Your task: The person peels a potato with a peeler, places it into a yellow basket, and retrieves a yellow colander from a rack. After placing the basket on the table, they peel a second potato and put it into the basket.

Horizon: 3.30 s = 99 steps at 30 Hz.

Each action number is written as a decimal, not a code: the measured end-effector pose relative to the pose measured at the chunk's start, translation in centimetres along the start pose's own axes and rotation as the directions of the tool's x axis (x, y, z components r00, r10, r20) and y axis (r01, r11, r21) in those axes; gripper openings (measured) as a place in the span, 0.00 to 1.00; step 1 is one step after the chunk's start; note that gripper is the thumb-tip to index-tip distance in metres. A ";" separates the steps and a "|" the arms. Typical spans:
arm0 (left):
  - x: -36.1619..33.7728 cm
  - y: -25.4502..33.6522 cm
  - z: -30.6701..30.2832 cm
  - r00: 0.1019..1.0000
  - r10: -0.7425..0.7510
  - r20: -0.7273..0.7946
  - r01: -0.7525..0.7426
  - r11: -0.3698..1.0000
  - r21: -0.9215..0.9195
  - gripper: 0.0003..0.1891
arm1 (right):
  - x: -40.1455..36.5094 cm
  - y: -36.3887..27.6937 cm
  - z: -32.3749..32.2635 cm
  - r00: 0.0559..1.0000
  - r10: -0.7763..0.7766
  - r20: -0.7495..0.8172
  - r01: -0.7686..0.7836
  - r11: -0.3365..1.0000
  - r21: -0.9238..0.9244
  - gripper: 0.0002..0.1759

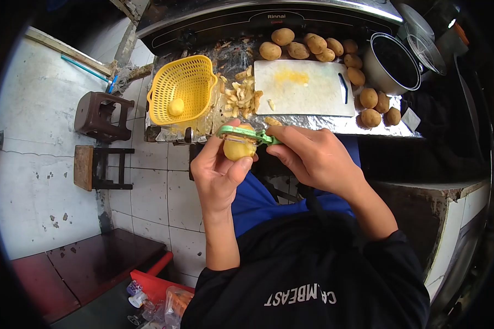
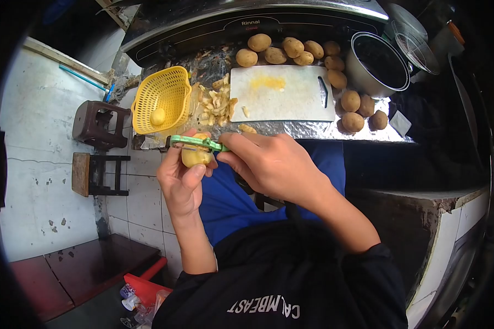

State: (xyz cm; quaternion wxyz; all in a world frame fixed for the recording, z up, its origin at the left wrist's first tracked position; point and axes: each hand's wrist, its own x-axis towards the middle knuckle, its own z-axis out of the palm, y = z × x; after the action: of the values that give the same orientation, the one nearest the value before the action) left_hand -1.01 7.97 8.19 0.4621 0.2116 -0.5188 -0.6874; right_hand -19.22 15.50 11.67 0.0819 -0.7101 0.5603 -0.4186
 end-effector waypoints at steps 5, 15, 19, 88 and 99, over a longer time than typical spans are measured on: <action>-0.1 -0.1 -0.2 0.999 0.033 -0.027 -0.031 0.998 0.059 0.34 | 0.3 -0.1 0.1 1.000 -0.013 0.029 0.012 1.000 0.020 0.12; -0.4 -0.7 -1.0 0.994 0.086 -0.068 -0.089 0.995 -0.044 0.38 | 0.0 0.0 0.6 0.998 0.027 0.054 -0.031 0.996 0.079 0.12; -0.6 -1.6 -1.7 0.992 0.124 -0.016 -0.123 0.991 0.049 0.37 | 0.7 0.0 0.9 1.000 0.025 -0.005 -0.025 0.994 0.102 0.12; 3.3 -5.3 -4.0 0.991 -0.136 0.011 0.131 0.922 -0.364 0.27 | 4.5 7.0 4.2 0.897 0.442 -0.003 -0.431 0.874 0.225 0.16; 1.9 -2.3 -1.7 0.995 0.005 0.103 0.017 0.976 -0.217 0.30 | 0.5 1.5 1.5 0.992 0.087 0.093 -0.090 0.996 0.026 0.11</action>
State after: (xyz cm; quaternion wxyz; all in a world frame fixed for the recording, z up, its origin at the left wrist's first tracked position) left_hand -1.58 5.60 5.81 0.4531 0.1256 -0.4629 -0.7514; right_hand -19.30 14.01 10.13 0.1368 -0.7017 0.5806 -0.3896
